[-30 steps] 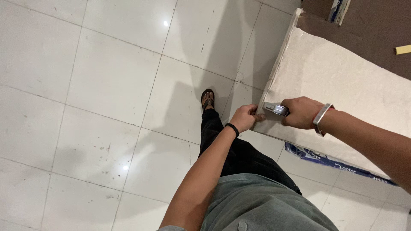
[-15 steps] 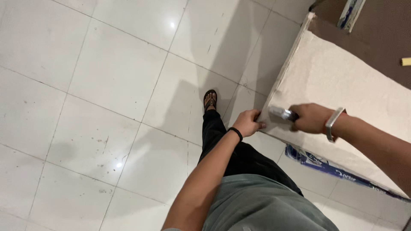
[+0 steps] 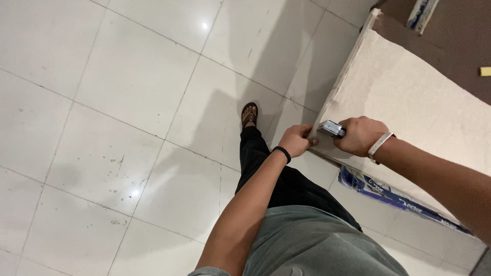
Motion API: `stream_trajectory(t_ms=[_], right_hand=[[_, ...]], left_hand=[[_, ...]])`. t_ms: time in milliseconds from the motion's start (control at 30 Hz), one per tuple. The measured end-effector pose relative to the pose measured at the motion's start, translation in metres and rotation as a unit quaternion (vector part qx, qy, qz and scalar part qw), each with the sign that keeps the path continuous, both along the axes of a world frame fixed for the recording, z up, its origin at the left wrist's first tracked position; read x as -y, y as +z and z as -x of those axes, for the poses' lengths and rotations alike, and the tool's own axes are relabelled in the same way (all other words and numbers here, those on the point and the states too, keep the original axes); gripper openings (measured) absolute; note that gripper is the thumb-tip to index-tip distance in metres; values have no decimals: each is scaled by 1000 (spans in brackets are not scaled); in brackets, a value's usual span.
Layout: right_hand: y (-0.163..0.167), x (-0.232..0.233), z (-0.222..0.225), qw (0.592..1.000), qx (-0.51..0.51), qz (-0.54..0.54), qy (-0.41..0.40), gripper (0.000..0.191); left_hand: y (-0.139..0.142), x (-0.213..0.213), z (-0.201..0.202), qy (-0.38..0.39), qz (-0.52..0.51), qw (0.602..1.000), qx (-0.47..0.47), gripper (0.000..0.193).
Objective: The person staples blue upholstery fabric and a beige lining fabric onto the back of a wooden furniture panel while it lies on the floor. They pull the fabric taut by hand, position a yellow strip along the edge, and drive staples with a hand staple gun, working around the panel edges.
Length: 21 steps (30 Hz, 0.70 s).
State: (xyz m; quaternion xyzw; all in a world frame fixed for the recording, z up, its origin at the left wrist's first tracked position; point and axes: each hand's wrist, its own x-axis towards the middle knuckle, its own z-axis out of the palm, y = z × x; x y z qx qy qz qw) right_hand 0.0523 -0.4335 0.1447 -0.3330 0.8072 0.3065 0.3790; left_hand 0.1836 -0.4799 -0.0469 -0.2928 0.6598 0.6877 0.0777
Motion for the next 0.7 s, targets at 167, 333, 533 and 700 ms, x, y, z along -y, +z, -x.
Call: stream_trajectory(t_ms=[167,333,533,700], right_hand=[[0,-30,0,996,58,62,17,45],[-6,-56,-29,998,34,28,39,50],[-1,-46,-53,995,-9,88,37,41],[7,-26,-64,998,-41,37,39,38]], left_hand=[[-10,-9,-14,22,25,996,-83,50],[-8,-8,-14,0,71,996,-51,44],[-2,-4,-11,-38,101,993,-41,45],[-6,0,-11,-35,91,993,-68,43]])
